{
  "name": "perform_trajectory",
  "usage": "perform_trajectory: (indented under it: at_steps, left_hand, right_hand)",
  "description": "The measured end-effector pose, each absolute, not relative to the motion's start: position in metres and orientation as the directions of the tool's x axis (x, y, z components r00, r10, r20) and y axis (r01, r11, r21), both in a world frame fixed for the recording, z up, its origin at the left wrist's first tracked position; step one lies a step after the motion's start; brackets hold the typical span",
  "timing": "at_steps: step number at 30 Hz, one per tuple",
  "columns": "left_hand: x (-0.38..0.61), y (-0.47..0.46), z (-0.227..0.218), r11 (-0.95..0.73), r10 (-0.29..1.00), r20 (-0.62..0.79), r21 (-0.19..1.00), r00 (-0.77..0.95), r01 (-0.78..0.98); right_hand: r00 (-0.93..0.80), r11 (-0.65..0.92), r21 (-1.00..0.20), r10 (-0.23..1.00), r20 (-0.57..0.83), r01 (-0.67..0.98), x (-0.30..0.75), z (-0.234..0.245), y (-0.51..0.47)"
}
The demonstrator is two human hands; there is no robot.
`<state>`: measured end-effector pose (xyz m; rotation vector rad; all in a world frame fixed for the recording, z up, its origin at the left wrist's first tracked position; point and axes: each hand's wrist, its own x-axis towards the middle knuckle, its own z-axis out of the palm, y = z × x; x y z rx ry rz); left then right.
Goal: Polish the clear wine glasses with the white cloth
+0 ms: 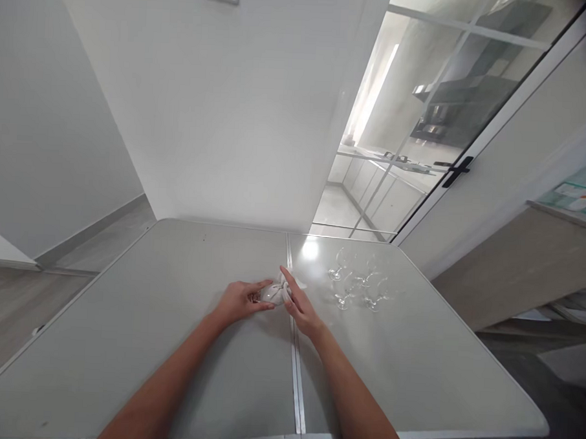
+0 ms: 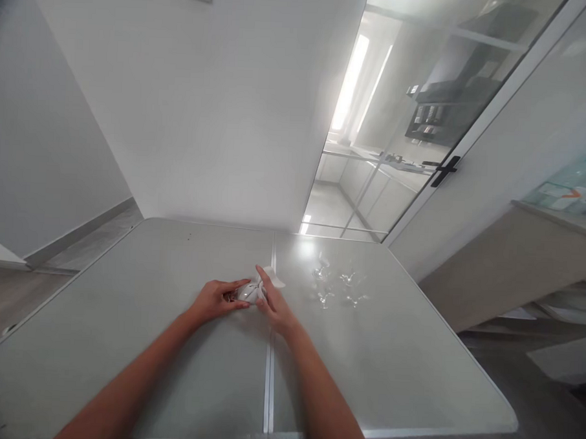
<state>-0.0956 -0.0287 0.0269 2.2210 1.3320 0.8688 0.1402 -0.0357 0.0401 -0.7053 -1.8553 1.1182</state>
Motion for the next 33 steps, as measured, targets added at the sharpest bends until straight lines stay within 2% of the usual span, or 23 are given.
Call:
perform_trajectory:
  at_steps: [2,4,7,10,12,14,16,18,20,23,25,27,29,31,33]
  left_hand:
    - [-0.097,-0.031,0.031,-0.375,0.907,0.183,0.760,0.378,0.532]
    - [-0.097,-0.032,0.031,-0.362,0.910,0.179,0.783,0.374,0.505]
    - [-0.098,-0.029,0.024,-0.488,0.872,0.362,0.619,0.328,0.615]
    - [-0.096,-0.025,0.017,-0.590,0.780,0.511,0.409,0.361,0.696]
    - [-0.095,-0.024,0.014,-0.617,0.746,0.539,0.338,0.392,0.710]
    - [-0.093,-0.024,0.013,-0.639,0.728,0.542,0.312,0.420,0.703]
    - [-0.093,-0.025,0.011,-0.637,0.730,0.541,0.315,0.419,0.704]
    - [-0.096,-0.026,0.009,-0.607,0.751,0.541,0.341,0.378,0.718]
    - [-0.101,-0.026,0.005,-0.574,0.774,0.540,0.376,0.332,0.728]
    - [-0.106,-0.025,0.000,-0.576,0.768,0.564,0.403,0.303,0.711]
    - [-0.104,-0.023,-0.003,-0.595,0.737,0.606,0.371,0.300,0.713]
    - [-0.100,-0.022,-0.006,-0.607,0.698,0.644,0.300,0.313,0.736]
    - [-0.095,-0.022,-0.008,-0.611,0.667,0.664,0.227,0.338,0.759]
    - [-0.093,-0.023,-0.010,-0.616,0.654,0.665,0.191,0.360,0.764]
    - [-0.094,-0.024,-0.011,-0.622,0.661,0.652,0.200,0.371,0.757]
  right_hand:
    - [-0.551,0.535,-0.839,0.731,0.404,0.095,0.143,0.041,-0.039]
    - [-0.545,0.527,-0.845,0.737,0.401,0.091,0.142,0.043,-0.043]
    - [-0.456,0.323,-0.941,0.825,0.334,-0.103,0.135,0.044,-0.046]
    - [-0.372,0.077,-0.943,0.906,0.203,-0.325,0.129,0.043,-0.043]
    - [-0.321,0.008,-0.940,0.939,0.125,-0.341,0.128,0.041,-0.040]
    - [-0.307,0.065,-0.973,0.942,0.133,-0.221,0.128,0.039,-0.039]
    - [-0.386,0.211,-0.977,0.899,0.205,-0.027,0.129,0.039,-0.040]
    - [-0.471,0.321,-0.943,0.847,0.247,0.083,0.127,0.040,-0.042]
    - [-0.467,0.276,-0.961,0.854,0.228,0.035,0.123,0.042,-0.043]
    - [-0.409,0.065,-0.977,0.901,0.145,-0.203,0.118,0.040,-0.042]
    - [-0.365,0.044,-0.957,0.919,0.151,-0.286,0.117,0.036,-0.040]
    - [-0.326,0.161,-0.962,0.918,0.227,-0.219,0.119,0.031,-0.037]
    - [-0.350,0.278,-0.958,0.892,0.287,-0.076,0.121,0.026,-0.035]
    - [-0.410,0.312,-0.950,0.869,0.278,0.017,0.122,0.025,-0.034]
    - [-0.422,0.289,-0.957,0.870,0.253,0.022,0.122,0.027,-0.032]
